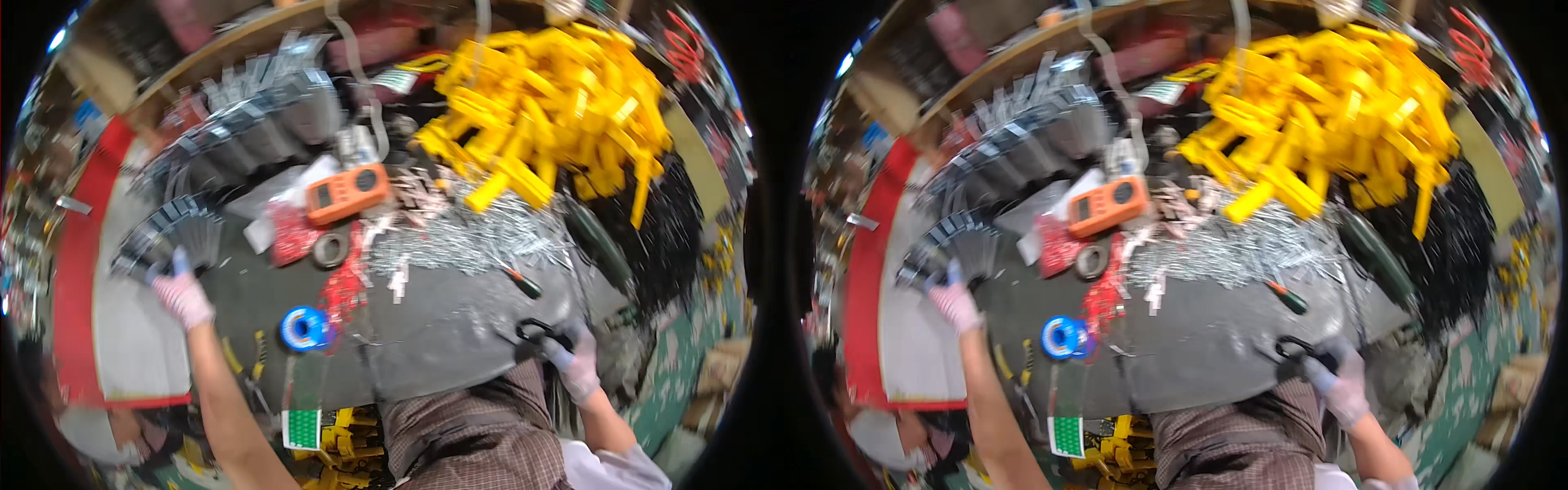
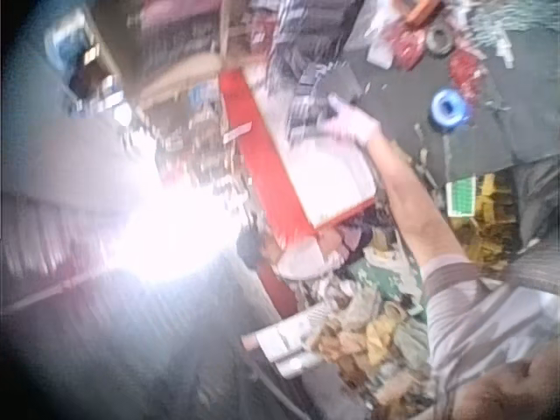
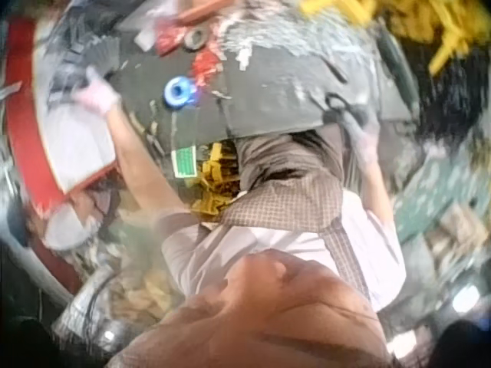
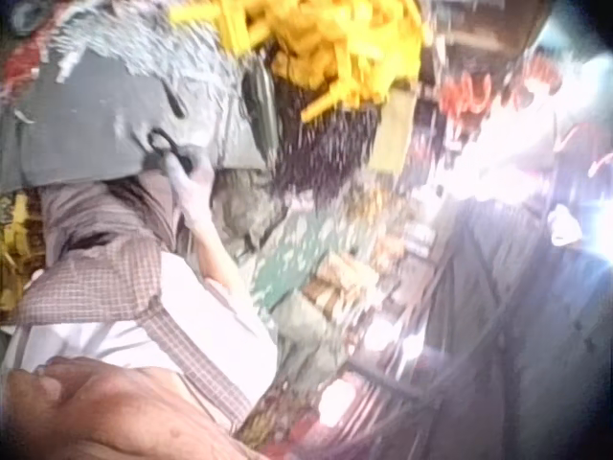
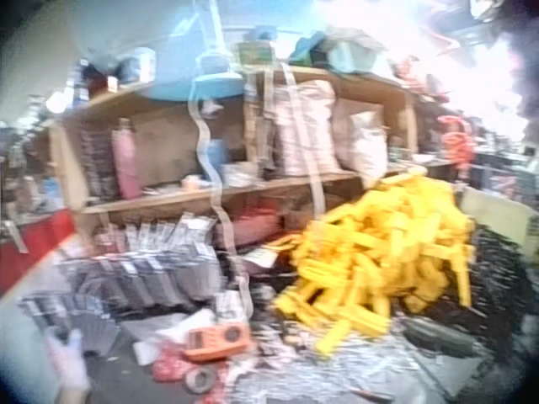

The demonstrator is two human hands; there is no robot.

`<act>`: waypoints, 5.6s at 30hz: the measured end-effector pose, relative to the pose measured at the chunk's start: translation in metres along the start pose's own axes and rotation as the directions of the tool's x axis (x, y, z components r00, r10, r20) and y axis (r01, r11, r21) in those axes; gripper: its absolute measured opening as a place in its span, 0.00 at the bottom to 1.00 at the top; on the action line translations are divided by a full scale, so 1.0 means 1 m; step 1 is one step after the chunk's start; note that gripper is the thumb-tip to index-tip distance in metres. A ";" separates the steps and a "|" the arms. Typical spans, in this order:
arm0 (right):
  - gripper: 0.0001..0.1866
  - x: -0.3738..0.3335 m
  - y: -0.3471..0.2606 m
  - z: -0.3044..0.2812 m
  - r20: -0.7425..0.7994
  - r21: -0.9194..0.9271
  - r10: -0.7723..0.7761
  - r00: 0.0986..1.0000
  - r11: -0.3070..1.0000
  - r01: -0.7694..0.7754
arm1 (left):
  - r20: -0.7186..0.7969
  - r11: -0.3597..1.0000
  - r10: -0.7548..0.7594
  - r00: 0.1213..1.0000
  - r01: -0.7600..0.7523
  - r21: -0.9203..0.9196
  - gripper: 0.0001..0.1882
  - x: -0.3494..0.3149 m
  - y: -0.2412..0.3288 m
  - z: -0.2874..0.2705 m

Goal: The person solders red wires to circuit boards with a soldering iron, then assembles the circuit boards and screws into yellow plastic housings using an electric screwdriver and pliers.

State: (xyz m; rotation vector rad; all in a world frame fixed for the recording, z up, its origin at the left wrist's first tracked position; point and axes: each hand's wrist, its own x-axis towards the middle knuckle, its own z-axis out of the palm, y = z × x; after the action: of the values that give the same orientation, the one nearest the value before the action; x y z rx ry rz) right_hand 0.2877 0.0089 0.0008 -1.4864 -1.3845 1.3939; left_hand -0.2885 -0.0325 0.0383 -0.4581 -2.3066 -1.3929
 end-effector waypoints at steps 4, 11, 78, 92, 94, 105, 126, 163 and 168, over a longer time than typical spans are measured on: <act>0.19 0.013 0.001 0.018 -0.044 -0.125 -0.052 0.998 0.991 0.046 | 0.443 0.890 0.359 0.822 -0.158 -0.428 0.17 -0.146 0.084 -0.046; 0.14 0.058 -0.007 0.017 0.021 -0.393 -0.365 0.931 0.853 0.343 | 0.822 0.698 0.559 0.113 -0.600 -0.392 0.23 -0.286 0.074 -0.089; 0.10 0.109 -0.050 -0.033 0.350 -0.588 -0.703 0.619 0.350 0.729 | 0.949 0.752 0.164 0.268 0.588 -0.297 0.35 -0.285 0.128 -0.060; 0.06 0.174 -0.073 -0.014 0.711 -0.645 -0.391 0.585 -0.031 0.763 | 0.854 0.902 0.351 0.384 0.108 -0.419 0.28 -0.287 0.123 -0.061; 0.07 0.163 -0.070 -0.020 0.485 -0.633 -0.628 0.608 0.227 0.740 | 0.831 0.902 0.388 0.398 0.019 -0.430 0.27 -0.287 0.120 -0.063; 0.09 0.070 -0.068 0.027 0.284 0.138 -0.545 0.789 0.837 0.529 | 0.756 0.838 0.532 0.382 -0.366 -0.404 0.25 -0.292 0.141 -0.061; 0.11 0.042 -0.078 0.024 0.273 -0.004 -0.395 0.877 0.911 0.411 | 0.814 0.912 0.409 0.412 -0.195 -0.360 0.17 -0.302 0.147 -0.056; 0.23 0.031 -0.054 -0.008 0.377 0.033 -0.566 0.733 0.799 0.600 | 0.880 0.630 0.267 0.393 0.620 -0.468 0.35 -0.298 0.150 -0.067; 0.20 -0.006 -0.022 0.019 0.194 0.209 0.019 0.981 0.976 -0.061 | 0.739 0.744 0.636 0.224 -0.433 -0.509 0.41 -0.320 0.118 -0.053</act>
State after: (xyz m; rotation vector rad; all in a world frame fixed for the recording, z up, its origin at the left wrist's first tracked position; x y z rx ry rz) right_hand 0.2648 0.0045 0.0196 -1.2740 -1.2759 1.6913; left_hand 0.0533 -0.0491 -0.0095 -2.3468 -2.1783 -1.0631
